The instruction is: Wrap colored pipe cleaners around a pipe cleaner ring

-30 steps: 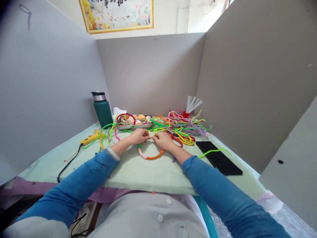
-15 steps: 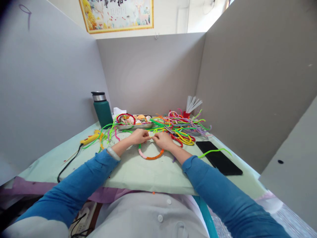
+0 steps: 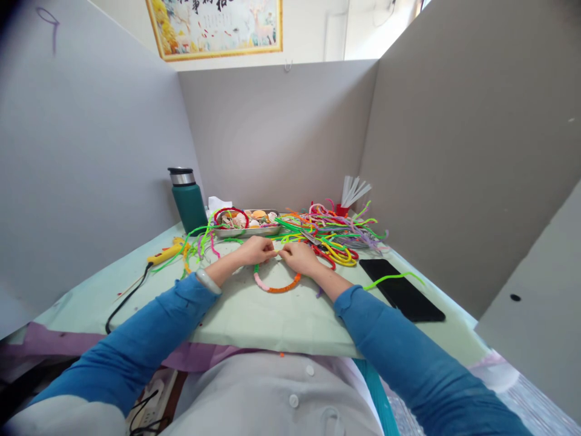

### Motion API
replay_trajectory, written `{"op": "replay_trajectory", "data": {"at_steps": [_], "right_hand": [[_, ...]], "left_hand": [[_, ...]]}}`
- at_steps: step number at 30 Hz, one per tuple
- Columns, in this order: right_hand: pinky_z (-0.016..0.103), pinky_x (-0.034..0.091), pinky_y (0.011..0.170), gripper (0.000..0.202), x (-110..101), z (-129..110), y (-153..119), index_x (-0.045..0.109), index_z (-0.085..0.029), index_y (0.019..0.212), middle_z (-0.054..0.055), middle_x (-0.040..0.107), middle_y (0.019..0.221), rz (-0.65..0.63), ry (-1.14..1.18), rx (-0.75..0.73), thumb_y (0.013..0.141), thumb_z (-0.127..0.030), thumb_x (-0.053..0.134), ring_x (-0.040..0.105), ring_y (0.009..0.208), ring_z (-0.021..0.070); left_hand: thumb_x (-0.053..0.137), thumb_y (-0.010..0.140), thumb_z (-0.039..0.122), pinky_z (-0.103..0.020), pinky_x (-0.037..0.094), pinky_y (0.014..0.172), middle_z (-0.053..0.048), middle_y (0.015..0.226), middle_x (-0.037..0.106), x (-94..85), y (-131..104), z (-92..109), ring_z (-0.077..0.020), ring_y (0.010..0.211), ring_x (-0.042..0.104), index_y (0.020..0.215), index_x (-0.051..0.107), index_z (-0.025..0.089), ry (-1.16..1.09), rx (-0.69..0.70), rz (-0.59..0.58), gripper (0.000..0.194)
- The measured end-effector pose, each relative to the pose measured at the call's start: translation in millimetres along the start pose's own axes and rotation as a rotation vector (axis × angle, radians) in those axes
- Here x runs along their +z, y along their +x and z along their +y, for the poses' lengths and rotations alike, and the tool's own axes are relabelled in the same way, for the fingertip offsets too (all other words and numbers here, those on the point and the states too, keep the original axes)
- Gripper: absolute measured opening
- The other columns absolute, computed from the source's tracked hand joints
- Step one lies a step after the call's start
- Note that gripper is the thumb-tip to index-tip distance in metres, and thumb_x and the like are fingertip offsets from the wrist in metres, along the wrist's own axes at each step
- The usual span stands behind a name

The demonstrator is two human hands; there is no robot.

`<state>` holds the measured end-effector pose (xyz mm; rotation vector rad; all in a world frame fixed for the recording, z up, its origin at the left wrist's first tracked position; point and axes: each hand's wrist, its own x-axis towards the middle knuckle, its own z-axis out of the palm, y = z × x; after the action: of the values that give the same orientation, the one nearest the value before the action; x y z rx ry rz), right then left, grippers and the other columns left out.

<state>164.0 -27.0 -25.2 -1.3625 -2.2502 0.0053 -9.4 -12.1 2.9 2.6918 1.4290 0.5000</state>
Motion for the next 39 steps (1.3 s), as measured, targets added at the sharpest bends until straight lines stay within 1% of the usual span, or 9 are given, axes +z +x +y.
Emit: {"op": "replay_trajectory", "data": {"at_steps": [10, 21, 30, 39], "right_hand": [[0.022, 0.024, 0.052, 0.032, -3.2, -2.8, -1.3, 0.062, -0.016, 0.071, 0.003, 0.063, 0.070, -0.003, 0.013, 0.005, 0.084, -0.034, 0.039, 0.050, 0.061, 0.0115], [0.023, 0.025, 0.052, 0.032, -2.6, -2.9, -1.1, 0.064, -0.016, 0.073, 0.003, 0.064, 0.071, -0.010, -0.010, 0.002, 0.084, -0.034, 0.039, 0.050, 0.061, 0.0114], [0.023, 0.026, 0.053, 0.032, -2.6, -3.2, -1.0, 0.065, -0.016, 0.076, 0.003, 0.065, 0.074, -0.017, -0.014, -0.002, 0.084, -0.034, 0.039, 0.051, 0.063, 0.0121], [0.023, 0.026, 0.052, 0.033, -3.5, -3.8, -0.7, 0.066, -0.016, 0.077, 0.004, 0.065, 0.074, -0.029, -0.039, 0.004, 0.084, -0.035, 0.040, 0.051, 0.063, 0.0124]], "left_hand": [[0.049, 0.075, 0.041, -0.019, 0.035, 0.052, -0.004, 0.068, 0.065, 1.0, 0.2, -0.7, -0.0127, 0.061, 0.054, 0.076, 0.063, 0.015, -0.001, 0.000, -0.002, 0.030], [0.050, 0.075, 0.039, -0.019, 0.035, 0.053, -0.004, 0.069, 0.065, -2.0, -2.8, 4.0, -0.0122, 0.062, 0.055, 0.077, 0.063, 0.014, 0.009, -0.021, -0.012, 0.028], [0.049, 0.075, 0.041, -0.019, 0.034, 0.053, -0.005, 0.070, 0.065, 1.9, -0.9, 0.4, -0.0126, 0.062, 0.054, 0.075, 0.063, 0.015, 0.034, 0.003, -0.006, 0.030], [0.049, 0.075, 0.039, -0.020, 0.034, 0.053, -0.005, 0.072, 0.065, 2.6, -0.6, 0.3, -0.0129, 0.062, 0.054, 0.075, 0.064, 0.015, 0.060, 0.025, -0.005, 0.028]]}}
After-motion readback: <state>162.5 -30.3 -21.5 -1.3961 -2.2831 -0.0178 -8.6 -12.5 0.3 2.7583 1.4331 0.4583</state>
